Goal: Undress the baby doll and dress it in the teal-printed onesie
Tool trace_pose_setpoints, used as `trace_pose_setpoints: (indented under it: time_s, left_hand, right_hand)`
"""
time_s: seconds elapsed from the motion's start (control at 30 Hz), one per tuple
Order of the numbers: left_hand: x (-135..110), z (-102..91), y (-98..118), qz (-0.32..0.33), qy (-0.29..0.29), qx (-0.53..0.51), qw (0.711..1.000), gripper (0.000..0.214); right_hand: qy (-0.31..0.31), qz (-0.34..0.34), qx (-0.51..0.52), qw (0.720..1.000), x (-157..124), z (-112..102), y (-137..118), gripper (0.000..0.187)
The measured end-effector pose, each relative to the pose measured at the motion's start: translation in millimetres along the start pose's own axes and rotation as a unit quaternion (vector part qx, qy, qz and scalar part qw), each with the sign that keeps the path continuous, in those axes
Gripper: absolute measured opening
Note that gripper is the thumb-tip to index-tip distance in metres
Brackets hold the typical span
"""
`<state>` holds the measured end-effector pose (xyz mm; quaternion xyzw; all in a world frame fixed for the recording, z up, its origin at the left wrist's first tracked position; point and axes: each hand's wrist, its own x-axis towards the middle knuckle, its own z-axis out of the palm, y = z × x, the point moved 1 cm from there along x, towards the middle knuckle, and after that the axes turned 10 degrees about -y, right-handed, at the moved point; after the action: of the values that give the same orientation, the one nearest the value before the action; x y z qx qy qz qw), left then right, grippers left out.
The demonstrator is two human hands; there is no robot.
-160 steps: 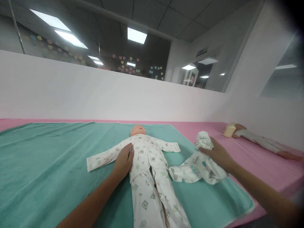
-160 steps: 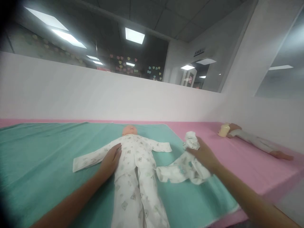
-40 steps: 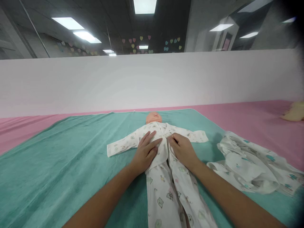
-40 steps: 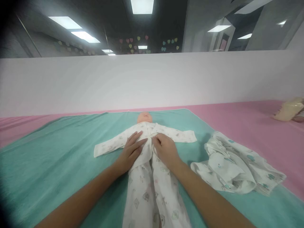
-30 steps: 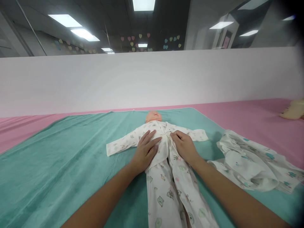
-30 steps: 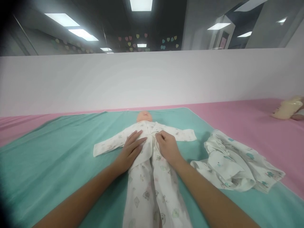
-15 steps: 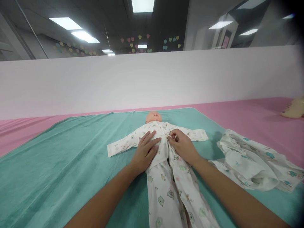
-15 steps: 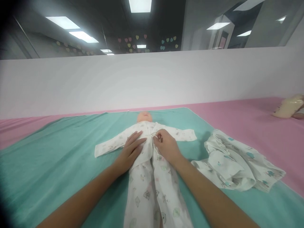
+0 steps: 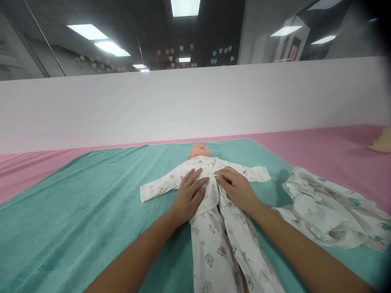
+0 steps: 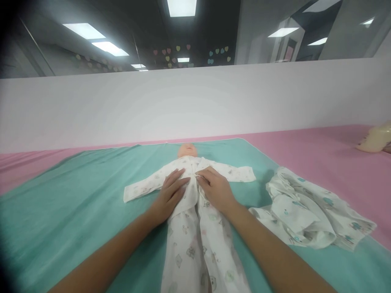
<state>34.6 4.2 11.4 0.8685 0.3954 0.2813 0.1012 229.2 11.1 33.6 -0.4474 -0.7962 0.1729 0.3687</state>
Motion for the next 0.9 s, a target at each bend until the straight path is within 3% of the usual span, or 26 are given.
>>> trace_pose_setpoints:
  time_s: [0.17,0.33,0.5,0.77,0.9]
  left_hand:
    - [2,-0.4,3,0.023,-0.049,0.016,0.998,0.047]
    - [7,1.3,5,0.013,-0.051,-0.005,0.999,0.059]
    - [9,-0.8,11,0.009,-0.067,0.008,0.998,0.063]
    - [6,-6.3,19,0.016,-0.084,0.051,0.995,0.054]
    - [5,-10.0,25,0.085,-0.073,0.119,0.986,0.048]
  right_hand:
    - [0.000,-0.008,-0.017,1.000,-1,1,-3,0.020]
    - [-0.010,-0.002,-0.034,0.999,-1,2,-8,0.024]
    - [0.028,0.033,-0.020,0.999,4,6,-4,0.020]
    - [0.036,0.078,0.027,0.996,10,6,0,0.019]
    - [0.047,0.111,0.087,0.989,10,6,10,0.021]
